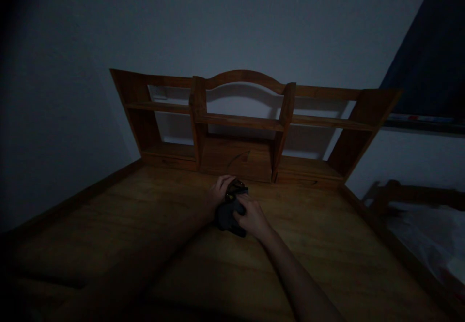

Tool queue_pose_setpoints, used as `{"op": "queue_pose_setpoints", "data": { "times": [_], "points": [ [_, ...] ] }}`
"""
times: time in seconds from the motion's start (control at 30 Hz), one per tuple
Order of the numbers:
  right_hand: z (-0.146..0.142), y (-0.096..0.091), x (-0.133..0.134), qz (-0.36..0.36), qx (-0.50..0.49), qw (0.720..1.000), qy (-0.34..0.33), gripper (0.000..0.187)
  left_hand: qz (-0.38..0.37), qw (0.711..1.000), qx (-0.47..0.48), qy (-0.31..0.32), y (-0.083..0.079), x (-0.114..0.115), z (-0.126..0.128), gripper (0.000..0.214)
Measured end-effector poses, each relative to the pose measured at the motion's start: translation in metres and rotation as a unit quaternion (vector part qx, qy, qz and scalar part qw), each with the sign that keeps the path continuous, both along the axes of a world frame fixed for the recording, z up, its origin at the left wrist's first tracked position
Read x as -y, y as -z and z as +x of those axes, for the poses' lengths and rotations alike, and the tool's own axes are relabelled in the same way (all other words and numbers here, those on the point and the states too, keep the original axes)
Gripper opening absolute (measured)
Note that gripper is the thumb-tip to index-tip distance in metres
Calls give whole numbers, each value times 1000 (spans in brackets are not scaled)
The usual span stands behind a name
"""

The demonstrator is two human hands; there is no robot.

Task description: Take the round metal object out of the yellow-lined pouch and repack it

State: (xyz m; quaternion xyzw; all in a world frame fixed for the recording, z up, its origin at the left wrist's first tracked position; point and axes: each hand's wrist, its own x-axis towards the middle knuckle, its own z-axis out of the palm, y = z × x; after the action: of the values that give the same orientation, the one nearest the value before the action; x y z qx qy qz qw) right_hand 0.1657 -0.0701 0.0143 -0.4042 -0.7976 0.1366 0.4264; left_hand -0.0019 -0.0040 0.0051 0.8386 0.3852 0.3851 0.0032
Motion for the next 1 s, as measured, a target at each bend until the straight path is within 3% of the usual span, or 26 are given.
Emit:
{"op": "queue_pose_setpoints", "data": {
  "times": [0.33,0.6,1.0],
  "points": [
    [0,-3,2,-10,19,1000,9,42,7,1000,1,-2,6,-8,2,59],
    [-2,-11,5,-4,27,1000,-4,37,4,1000,4,-1,2,-1,2,61],
    [2,-5,1,-2,47,999,-3,42,-3,1000,3,5,-2,0,2,61]
  ]
}}
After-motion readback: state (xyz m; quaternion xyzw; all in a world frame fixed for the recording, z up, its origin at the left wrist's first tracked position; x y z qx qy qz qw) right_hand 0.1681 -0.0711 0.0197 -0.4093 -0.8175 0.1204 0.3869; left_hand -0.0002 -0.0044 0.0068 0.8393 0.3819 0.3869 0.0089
